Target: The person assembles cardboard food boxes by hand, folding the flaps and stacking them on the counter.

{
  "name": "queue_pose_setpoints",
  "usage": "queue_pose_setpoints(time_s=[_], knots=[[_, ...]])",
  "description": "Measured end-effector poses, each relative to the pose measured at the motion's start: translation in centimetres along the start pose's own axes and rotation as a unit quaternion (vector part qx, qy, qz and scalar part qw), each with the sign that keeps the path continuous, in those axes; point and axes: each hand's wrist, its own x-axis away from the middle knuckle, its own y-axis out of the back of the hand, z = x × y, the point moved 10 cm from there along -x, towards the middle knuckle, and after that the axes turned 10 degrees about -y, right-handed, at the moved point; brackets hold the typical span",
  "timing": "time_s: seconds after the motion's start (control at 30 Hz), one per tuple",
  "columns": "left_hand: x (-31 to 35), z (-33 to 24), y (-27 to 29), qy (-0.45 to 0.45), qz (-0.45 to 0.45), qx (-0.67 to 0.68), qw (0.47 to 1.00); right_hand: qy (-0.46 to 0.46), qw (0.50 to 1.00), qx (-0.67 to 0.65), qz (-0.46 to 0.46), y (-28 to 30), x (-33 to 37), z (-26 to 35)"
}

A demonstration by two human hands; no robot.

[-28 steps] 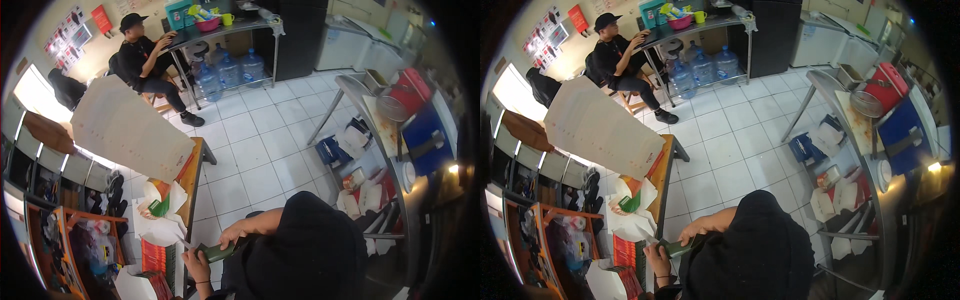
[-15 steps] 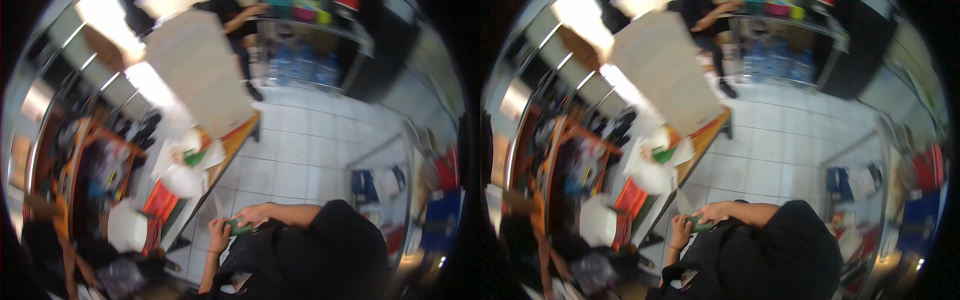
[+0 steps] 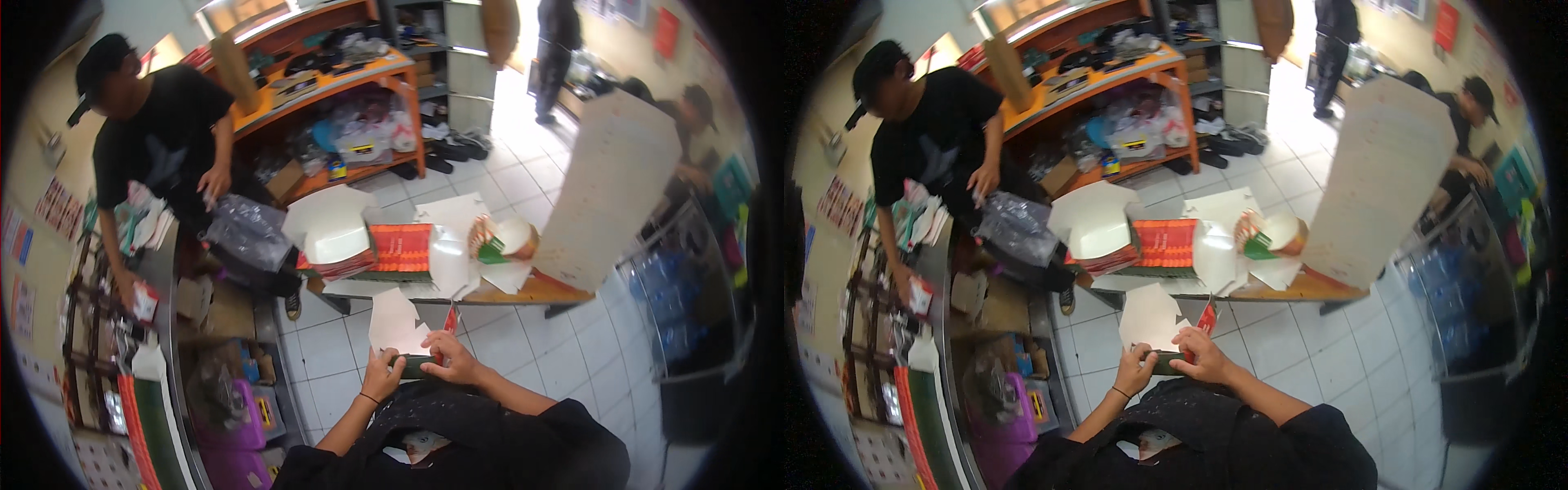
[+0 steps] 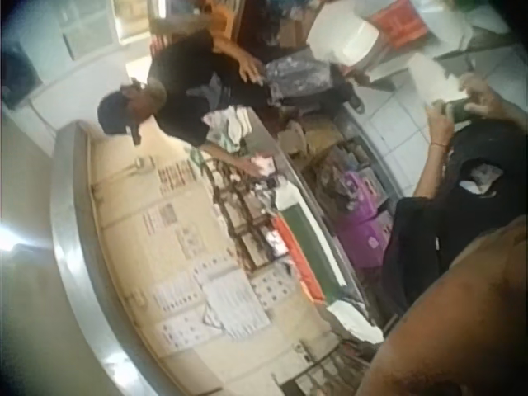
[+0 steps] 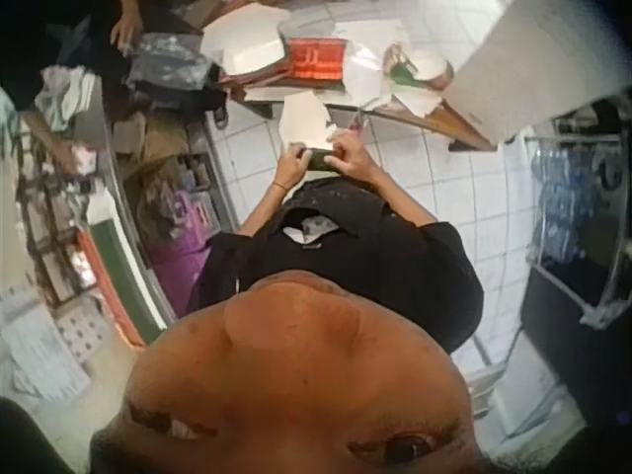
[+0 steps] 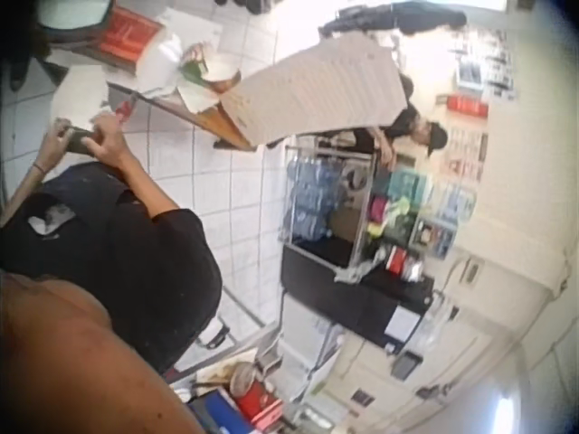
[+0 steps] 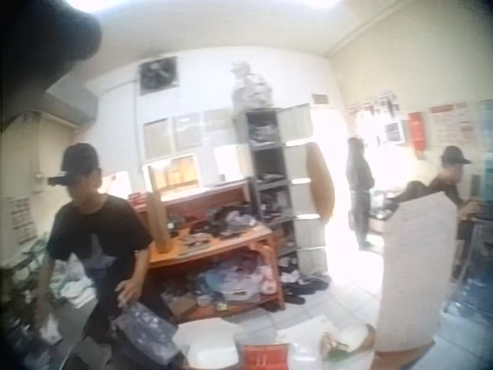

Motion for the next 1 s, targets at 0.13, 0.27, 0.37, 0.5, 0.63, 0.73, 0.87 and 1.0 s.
queue_pose_setpoints(time_s=[0.13,0.27,0.37,0.5,0.63,0.73,0.87,1.0], knots=[[2.3,2.2,-0.5,0.051,-0.084,-0.003,0.995,0.007,1.0,0.01,-0.018,0.4,-0.9,-0.7],[1.8,1.2,0.0,0.075,-0.124,0.111,0.983,0.005,0.998,-0.001,-0.06,1.1,-1.7,-0.7],[1.7,1.2,-0.7,0.154,-0.125,0.269,0.942,0.031,0.997,0.06,-0.037,0.3,-1.9,0.3],[0.5,0.5,-0.7,0.115,-0.073,0.221,0.966,0.037,0.993,0.108,-0.016,-0.2,-1.0,-0.3],[-0.3,-1.0,-0.5,0.019,-0.054,0.146,0.988,0.016,0.992,0.122,0.011,-1.5,0.0,-1.1],[-0.1,-0.5,-0.6,0.048,-0.051,0.121,0.99,-0.024,0.99,0.138,0.029,-1.8,0.7,-3.1],[0.0,1.4,-0.3,0.123,-0.027,0.244,0.962,-0.26,0.942,-0.186,-0.105,3.3,2.3,-8.0],[3.5,4.3,1.3,0.18,-0.069,0.623,0.758,-0.268,0.958,-0.021,-0.106,8.2,4.7,-13.7]])
